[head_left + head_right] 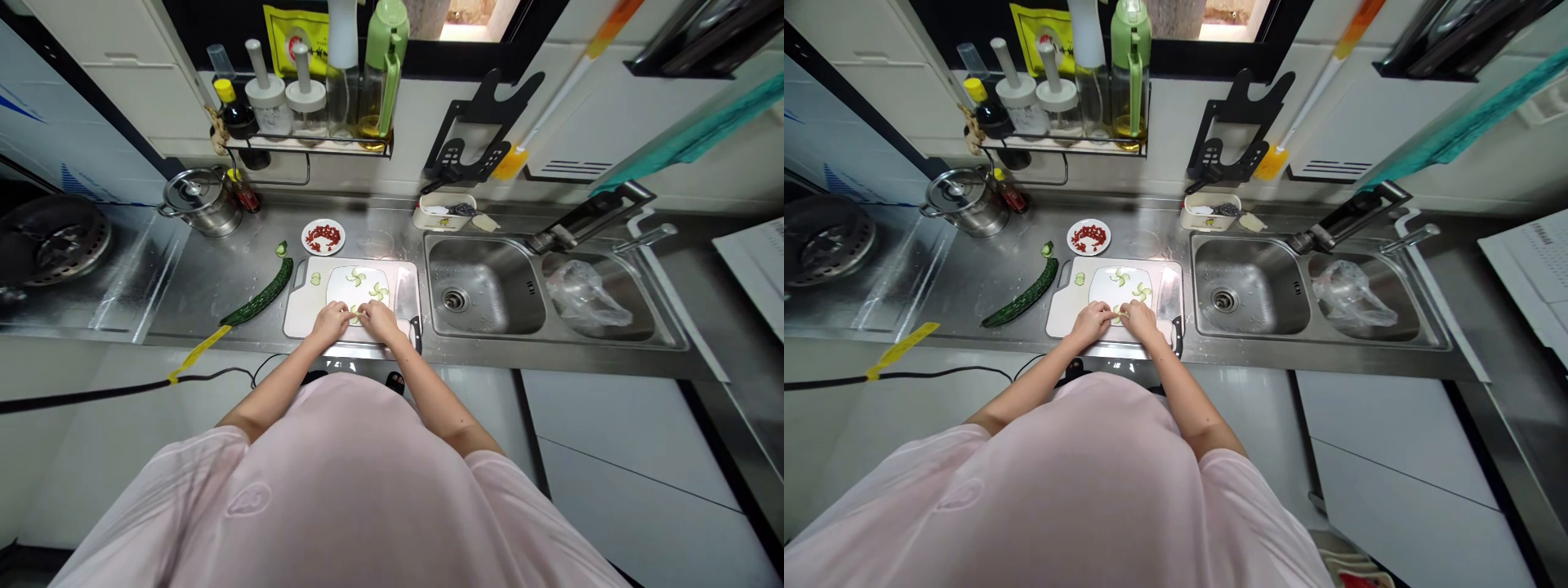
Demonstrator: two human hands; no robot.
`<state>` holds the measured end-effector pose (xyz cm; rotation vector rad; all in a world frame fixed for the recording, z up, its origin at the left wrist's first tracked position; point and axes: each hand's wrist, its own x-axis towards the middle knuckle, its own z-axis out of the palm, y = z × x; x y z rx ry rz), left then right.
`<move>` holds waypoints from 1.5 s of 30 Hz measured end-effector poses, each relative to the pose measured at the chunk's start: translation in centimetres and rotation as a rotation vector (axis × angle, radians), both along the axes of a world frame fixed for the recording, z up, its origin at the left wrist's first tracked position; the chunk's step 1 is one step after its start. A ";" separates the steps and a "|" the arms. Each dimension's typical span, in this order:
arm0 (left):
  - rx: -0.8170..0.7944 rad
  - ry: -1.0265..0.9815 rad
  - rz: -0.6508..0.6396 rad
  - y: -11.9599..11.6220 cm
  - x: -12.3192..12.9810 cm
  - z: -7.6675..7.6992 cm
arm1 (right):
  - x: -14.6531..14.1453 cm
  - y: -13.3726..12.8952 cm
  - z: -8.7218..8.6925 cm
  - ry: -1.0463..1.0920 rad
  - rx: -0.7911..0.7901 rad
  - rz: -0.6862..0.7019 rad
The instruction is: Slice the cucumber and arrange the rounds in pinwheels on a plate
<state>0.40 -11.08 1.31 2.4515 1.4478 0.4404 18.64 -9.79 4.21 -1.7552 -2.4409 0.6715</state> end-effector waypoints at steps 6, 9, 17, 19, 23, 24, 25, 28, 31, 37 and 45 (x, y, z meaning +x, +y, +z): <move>0.002 0.007 -0.005 0.0 0.0 0.1 | -0.2 0.5 0.5 0.017 0.021 0.037; 0.002 0.015 -0.006 -0.1 -0.1 0.2 | -0.3 0.5 0.4 -0.005 0.007 0.073; 0.012 0.012 -0.011 -0.1 -0.1 0.3 | -0.2 0.5 0.0 0.002 0.029 0.077; 0.009 0.011 -0.011 0.0 -0.1 0.3 | -0.1 0.5 -0.1 0.015 0.026 0.076; -0.009 0.014 -0.008 0.0 -0.2 0.4 | 0.0 0.3 -0.2 0.056 0.029 0.036; -0.012 0.012 -0.005 0.0 -0.2 0.4 | 0.0 0.2 -0.2 0.062 0.033 0.023; -0.013 0.010 0.000 0.0 -0.2 0.4 | 0.0 0.1 -0.1 0.065 0.036 0.014; -0.011 0.013 0.006 0.0 -0.2 0.4 | -0.1 -0.2 0.0 0.050 0.028 0.008; -0.009 0.024 -0.001 0.0 -0.1 0.4 | -0.2 -0.3 0.1 0.007 -0.003 0.019; -0.007 0.050 -0.002 0.1 0.1 0.6 | -0.1 -0.5 0.0 -0.009 0.002 0.025; -0.051 0.047 0.038 0.1 0.4 0.9 | 0.0 -0.4 0.0 0.098 0.039 -0.041</move>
